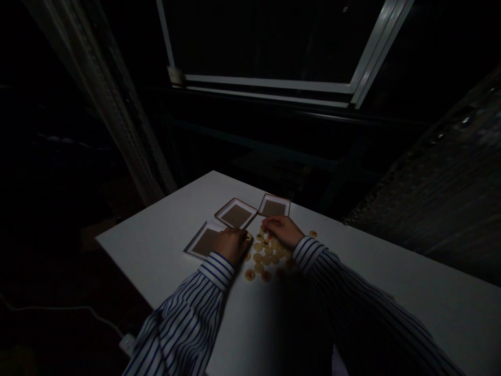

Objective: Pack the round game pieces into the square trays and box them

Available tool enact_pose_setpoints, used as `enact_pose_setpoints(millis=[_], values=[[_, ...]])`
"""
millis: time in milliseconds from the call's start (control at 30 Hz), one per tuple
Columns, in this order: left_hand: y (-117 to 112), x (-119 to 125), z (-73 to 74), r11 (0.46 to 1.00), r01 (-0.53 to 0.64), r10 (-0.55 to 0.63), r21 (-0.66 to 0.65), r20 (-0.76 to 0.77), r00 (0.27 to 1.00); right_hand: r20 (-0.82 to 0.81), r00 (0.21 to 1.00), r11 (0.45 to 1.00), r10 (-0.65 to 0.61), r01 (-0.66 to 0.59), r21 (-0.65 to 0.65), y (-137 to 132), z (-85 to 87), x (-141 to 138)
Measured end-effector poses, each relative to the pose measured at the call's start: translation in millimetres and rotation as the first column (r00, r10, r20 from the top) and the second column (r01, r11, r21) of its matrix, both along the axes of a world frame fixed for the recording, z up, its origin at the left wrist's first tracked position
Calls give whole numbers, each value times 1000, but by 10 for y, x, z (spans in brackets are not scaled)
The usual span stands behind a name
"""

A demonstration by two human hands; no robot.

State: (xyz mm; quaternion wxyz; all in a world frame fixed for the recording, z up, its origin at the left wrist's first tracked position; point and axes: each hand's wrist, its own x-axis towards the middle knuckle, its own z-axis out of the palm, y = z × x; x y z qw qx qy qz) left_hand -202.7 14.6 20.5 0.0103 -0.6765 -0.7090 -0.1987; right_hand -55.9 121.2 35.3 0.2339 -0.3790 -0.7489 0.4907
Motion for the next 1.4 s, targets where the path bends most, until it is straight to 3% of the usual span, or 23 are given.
enact_pose_setpoints(millis=[100, 200, 400, 533, 800, 1300, 1400], values=[[59, 30, -1, 998, 5, -11, -62, -106, 994, 111, 993, 972, -49, 22, 234, 54, 2, 119], [131, 69, -6, 991, -8, -16, -130, -184, 983, 256, 962, 928, -97, -5, 373, 53, 32, 223], [267, 99, -44, 977, 1, -53, -214, -238, 970, 522, 844, 813, -122, -217, 541, 16, 76, 274], [322, 103, -47, 969, -12, -52, -249, -248, 967, 641, 760, 746, -106, -365, 557, 42, 61, 182], [326, 111, -31, 966, -22, -47, -257, -260, 964, 732, 679, 735, -57, -468, 491, 137, -28, 1], [298, 60, 54, 984, 37, -75, -173, -222, 972, 704, 708, 761, -52, -429, 488, 217, -90, -75], [300, 64, 72, 989, 41, -68, -140, -197, 978, 639, 769, 780, -23, -386, 493, 264, -63, -53]])
